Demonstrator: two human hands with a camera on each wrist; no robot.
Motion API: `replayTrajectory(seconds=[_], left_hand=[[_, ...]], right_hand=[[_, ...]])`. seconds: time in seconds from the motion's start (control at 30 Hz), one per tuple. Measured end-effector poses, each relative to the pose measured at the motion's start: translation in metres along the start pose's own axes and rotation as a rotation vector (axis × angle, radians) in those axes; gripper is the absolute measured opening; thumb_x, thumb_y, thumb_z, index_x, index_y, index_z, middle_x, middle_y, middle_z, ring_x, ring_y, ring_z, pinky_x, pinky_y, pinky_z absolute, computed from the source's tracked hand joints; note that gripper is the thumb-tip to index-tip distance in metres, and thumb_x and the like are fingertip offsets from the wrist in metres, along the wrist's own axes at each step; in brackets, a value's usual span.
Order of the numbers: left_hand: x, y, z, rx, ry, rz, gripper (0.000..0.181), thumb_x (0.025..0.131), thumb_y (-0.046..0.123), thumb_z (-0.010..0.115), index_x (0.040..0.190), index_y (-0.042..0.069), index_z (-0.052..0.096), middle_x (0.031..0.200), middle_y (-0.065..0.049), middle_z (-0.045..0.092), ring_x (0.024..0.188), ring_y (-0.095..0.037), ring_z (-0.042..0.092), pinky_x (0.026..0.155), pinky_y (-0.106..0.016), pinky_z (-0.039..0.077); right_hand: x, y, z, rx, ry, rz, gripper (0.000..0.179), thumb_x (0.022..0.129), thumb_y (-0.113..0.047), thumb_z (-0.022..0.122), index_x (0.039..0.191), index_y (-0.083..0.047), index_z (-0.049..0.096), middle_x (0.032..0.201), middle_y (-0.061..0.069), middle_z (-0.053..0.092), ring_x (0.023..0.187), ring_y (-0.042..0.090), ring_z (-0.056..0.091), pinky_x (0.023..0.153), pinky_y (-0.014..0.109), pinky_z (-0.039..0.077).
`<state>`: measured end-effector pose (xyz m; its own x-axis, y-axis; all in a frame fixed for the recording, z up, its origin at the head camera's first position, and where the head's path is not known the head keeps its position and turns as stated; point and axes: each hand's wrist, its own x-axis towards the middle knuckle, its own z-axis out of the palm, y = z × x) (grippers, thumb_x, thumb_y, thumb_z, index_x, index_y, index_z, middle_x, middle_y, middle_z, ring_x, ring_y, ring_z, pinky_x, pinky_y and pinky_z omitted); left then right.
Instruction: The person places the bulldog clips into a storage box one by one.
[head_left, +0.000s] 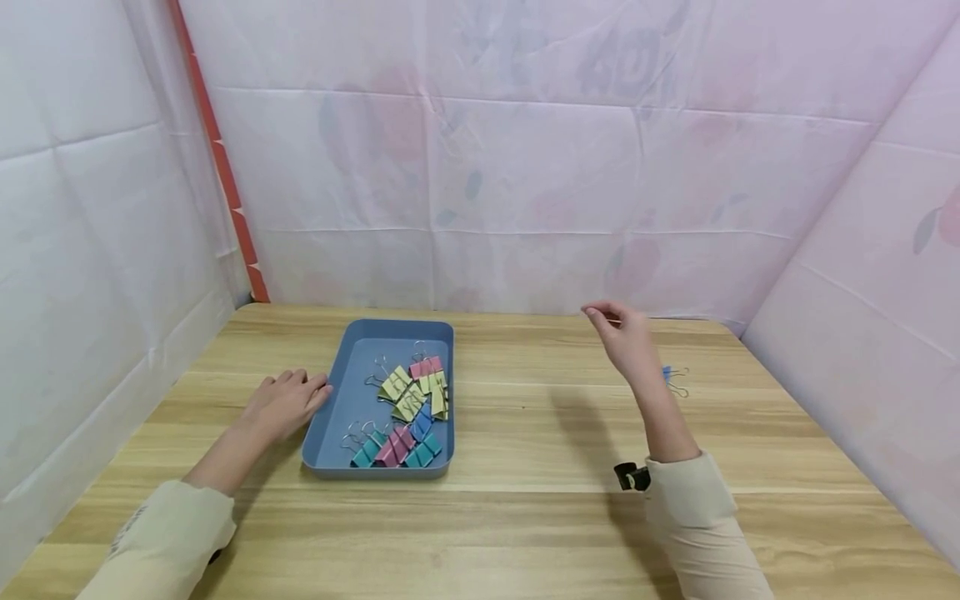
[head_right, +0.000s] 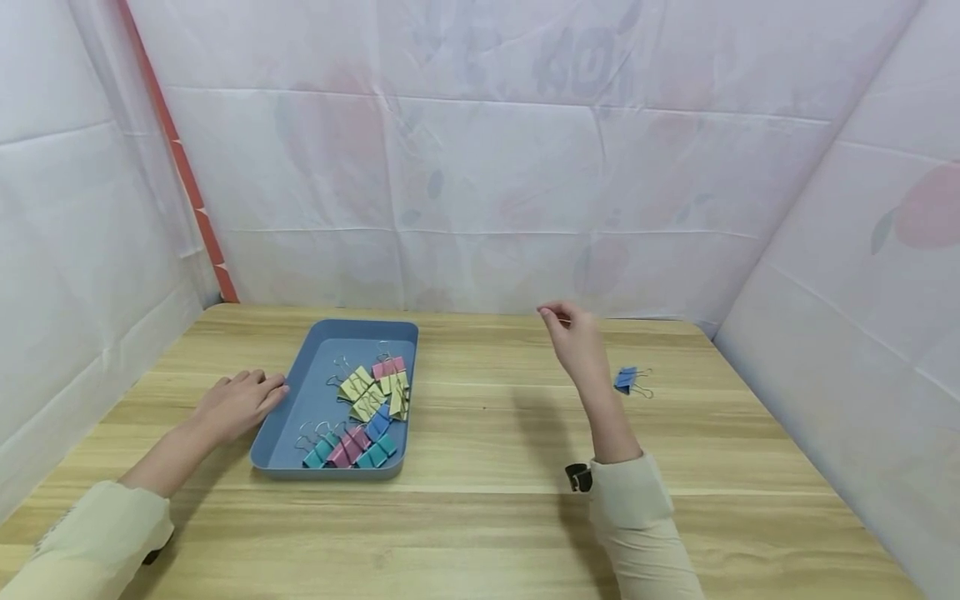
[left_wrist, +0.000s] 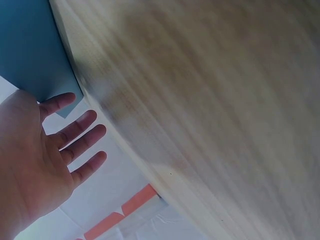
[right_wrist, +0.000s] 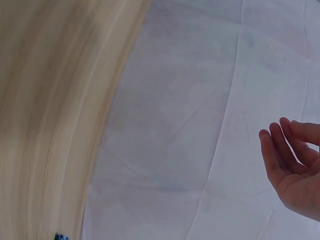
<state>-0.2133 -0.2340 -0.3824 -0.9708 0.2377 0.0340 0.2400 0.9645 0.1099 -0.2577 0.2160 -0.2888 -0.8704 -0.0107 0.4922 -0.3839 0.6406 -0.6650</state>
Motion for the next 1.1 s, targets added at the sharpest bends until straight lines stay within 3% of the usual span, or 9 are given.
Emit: replayTrajectory(seconds=[0.1, 0.3, 0.4, 0.6, 0.77, 0.97, 1.1], left_hand=[[0.0, -0.001, 0.0, -0.005, -0.001, 0.005, 0.048, 0.098, 0.034, 0.036, 0.128, -0.002, 0.05, 0.121, -0.031, 0.047, 0.113, -0.048, 0.041, 0.09, -0.062, 0.03], [0.0, -0.003, 0.002, -0.01, 0.01, 0.015, 0.048, 0.099, 0.033, 0.036, 0.128, -0.002, 0.05, 0.121, -0.031, 0.048, 0.112, -0.048, 0.042, 0.089, -0.061, 0.031], [0.001, -0.003, 0.002, -0.015, 0.011, 0.014, 0.048, 0.099, 0.033, 0.036, 0.128, -0.002, 0.05, 0.121, -0.031, 0.048, 0.112, -0.048, 0.041, 0.089, -0.062, 0.031], [0.002, -0.003, 0.003, -0.028, -0.022, -0.006, 0.05, 0.099, 0.033, 0.036, 0.13, -0.003, 0.047, 0.124, -0.033, 0.044, 0.115, -0.05, 0.038, 0.091, -0.064, 0.028], [0.001, -0.005, 0.004, -0.031, -0.03, -0.011, 0.05, 0.099, 0.034, 0.036, 0.13, -0.003, 0.047, 0.124, -0.033, 0.044, 0.114, -0.05, 0.038, 0.091, -0.064, 0.028], [-0.003, -0.006, 0.002, -0.034, -0.029, -0.019, 0.05, 0.099, 0.033, 0.036, 0.13, -0.004, 0.047, 0.124, -0.034, 0.043, 0.114, -0.05, 0.038, 0.091, -0.064, 0.028], [-0.003, -0.005, 0.0, -0.034, -0.035, -0.02, 0.051, 0.099, 0.034, 0.036, 0.13, -0.004, 0.046, 0.123, -0.034, 0.043, 0.114, -0.05, 0.038, 0.091, -0.064, 0.028]], right_hand=[[0.001, 0.005, -0.011, -0.03, 0.04, 0.042, 0.026, 0.094, -0.018, 0.054, 0.101, 0.004, 0.066, 0.099, 0.019, 0.064, 0.094, 0.027, 0.059, 0.072, 0.021, 0.043], [0.003, 0.017, -0.03, -0.09, 0.093, 0.131, 0.035, 0.095, -0.027, 0.05, 0.108, 0.003, 0.064, 0.106, 0.019, 0.062, 0.102, 0.029, 0.056, 0.078, 0.035, 0.044], [0.004, 0.023, -0.038, -0.091, 0.121, 0.188, 0.038, 0.096, -0.03, 0.049, 0.111, 0.003, 0.062, 0.109, 0.018, 0.06, 0.104, 0.028, 0.055, 0.079, 0.034, 0.043], [0.003, 0.036, -0.054, -0.115, 0.195, 0.272, 0.037, 0.095, -0.029, 0.05, 0.111, 0.002, 0.063, 0.106, 0.017, 0.062, 0.092, 0.016, 0.055, 0.071, 0.02, 0.039], [0.002, 0.051, -0.063, -0.149, 0.217, 0.337, 0.037, 0.093, -0.03, 0.051, 0.111, 0.0, 0.064, 0.101, 0.013, 0.062, 0.079, 0.006, 0.049, 0.067, 0.02, 0.038], [0.002, 0.073, -0.069, -0.038, 0.234, 0.451, 0.038, 0.091, -0.029, 0.055, 0.113, 0.001, 0.062, 0.084, -0.009, 0.057, 0.082, 0.006, 0.048, 0.07, 0.02, 0.036], [-0.001, 0.085, -0.072, 0.025, 0.228, 0.533, 0.038, 0.091, -0.027, 0.055, 0.115, 0.002, 0.06, 0.083, -0.014, 0.052, 0.081, 0.004, 0.048, 0.071, 0.02, 0.038]])
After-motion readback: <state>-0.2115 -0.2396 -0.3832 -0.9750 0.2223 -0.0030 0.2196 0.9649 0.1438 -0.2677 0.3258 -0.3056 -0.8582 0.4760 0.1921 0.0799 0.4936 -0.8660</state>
